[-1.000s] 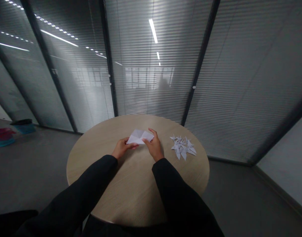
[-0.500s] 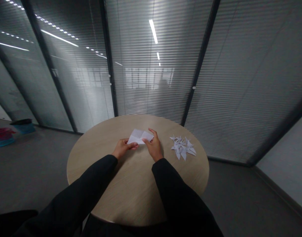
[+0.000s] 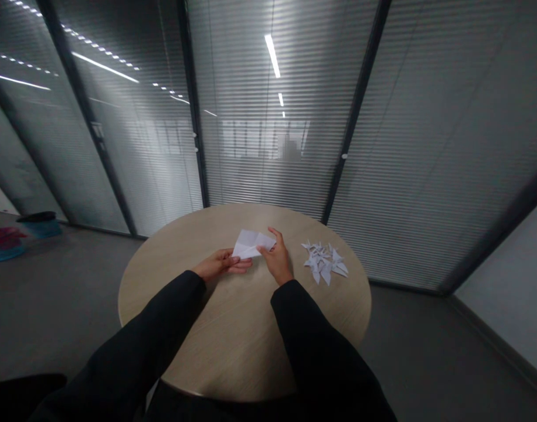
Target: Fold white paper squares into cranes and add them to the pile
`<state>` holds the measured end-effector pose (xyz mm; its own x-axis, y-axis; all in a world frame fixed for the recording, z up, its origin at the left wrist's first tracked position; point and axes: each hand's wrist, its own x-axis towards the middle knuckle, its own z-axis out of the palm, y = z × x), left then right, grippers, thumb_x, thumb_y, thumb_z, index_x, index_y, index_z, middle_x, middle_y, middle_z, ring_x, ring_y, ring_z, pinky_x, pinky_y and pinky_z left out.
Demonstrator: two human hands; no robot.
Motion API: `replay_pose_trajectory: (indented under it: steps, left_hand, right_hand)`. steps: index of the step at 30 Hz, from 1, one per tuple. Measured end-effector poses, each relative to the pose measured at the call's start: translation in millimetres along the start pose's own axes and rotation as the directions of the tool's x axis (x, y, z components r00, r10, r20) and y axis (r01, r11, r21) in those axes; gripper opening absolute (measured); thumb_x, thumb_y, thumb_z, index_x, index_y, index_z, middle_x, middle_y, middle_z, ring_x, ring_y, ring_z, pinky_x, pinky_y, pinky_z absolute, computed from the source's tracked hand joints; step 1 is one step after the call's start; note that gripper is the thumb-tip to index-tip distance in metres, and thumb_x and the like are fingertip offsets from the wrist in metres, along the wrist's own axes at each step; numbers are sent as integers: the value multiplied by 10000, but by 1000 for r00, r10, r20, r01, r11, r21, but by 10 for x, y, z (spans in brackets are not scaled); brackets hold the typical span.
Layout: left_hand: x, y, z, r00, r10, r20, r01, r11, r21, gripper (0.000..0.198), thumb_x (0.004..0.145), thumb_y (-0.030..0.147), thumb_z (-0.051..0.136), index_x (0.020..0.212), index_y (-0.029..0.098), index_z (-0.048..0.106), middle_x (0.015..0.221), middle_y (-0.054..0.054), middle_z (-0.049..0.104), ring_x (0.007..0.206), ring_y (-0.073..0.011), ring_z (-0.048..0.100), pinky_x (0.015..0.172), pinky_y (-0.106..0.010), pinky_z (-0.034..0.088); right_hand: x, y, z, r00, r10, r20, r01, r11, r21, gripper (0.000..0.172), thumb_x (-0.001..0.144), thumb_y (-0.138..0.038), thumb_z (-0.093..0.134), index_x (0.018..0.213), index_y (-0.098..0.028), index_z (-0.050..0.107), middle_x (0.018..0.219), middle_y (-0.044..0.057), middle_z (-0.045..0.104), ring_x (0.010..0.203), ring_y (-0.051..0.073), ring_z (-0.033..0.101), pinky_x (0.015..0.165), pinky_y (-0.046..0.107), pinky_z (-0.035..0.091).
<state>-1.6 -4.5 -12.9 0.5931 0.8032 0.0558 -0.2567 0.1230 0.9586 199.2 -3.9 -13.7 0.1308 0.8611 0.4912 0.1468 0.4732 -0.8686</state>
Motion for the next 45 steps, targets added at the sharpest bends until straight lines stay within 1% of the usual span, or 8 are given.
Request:
replay_pose_trajectory:
  steps: [5,9,19,30,37,41,43,45]
  left_hand:
    - [5,-38,-34,999,30,-36,-27,998,63,593,605,240,844,1135,128,603,1129,-176,664,997,-250,656,871,-388,518]
    - [84,-115,-20,985,103,-140,-69,971,229,536,522,269,879,973,83,659,959,-148,710,830,-212,669,793,-342,526]
    - [117,-205,28,971,59,-230,-17,983,180,431,434,261,913,727,51,678,655,-131,694,593,-215,662,655,-359,545]
    - [95,-211,67,968,30,-249,8,989,150,398,482,217,899,756,27,681,659,-138,690,583,-199,665,589,-309,547]
    - [110,-151,61,928,46,-370,-27,998,56,241,604,105,823,799,44,696,720,-136,715,633,-199,687,683,-333,583]
    - [107,-98,76,900,100,-425,-88,995,48,280,617,125,821,862,60,703,799,-133,733,696,-204,702,733,-330,588]
    - [102,-92,98,895,100,-434,-85,995,54,304,592,141,839,851,61,703,787,-128,734,706,-212,705,739,-331,590]
    - [96,-92,125,894,99,-436,-81,995,59,319,571,151,851,840,63,704,778,-123,734,721,-222,707,750,-341,590]
  right_hand:
    - [-2,27,0,999,-1,47,3,1000,-23,690,675,-271,679,1308,-183,420,708,-42,564,601,128,513,555,236,423]
    - [-33,23,29,989,11,147,-7,1000,-23,737,677,-259,674,1351,-184,387,742,-31,593,627,131,544,595,249,457]
    - [-73,-15,61,979,48,197,-31,996,-87,807,678,-235,648,1420,-192,333,731,-35,631,640,148,601,623,268,492]
    - [-100,-83,45,978,38,204,-6,988,-155,819,701,-252,656,1440,-205,306,687,-45,636,611,149,605,597,261,476]
    - [-59,37,113,978,103,182,-126,985,119,919,630,-351,758,1413,-200,301,833,11,683,811,194,668,790,355,517]
    - [-121,13,212,950,193,246,-245,949,200,580,599,-390,792,1100,-177,590,924,71,696,845,208,671,825,381,517]
    - [-176,-26,261,915,198,353,-286,932,220,401,649,-442,758,920,-165,654,914,85,707,840,224,678,831,395,521]
    - [-220,-53,295,915,210,346,-304,920,248,355,658,-462,753,830,-163,667,848,70,713,794,222,681,830,399,523]
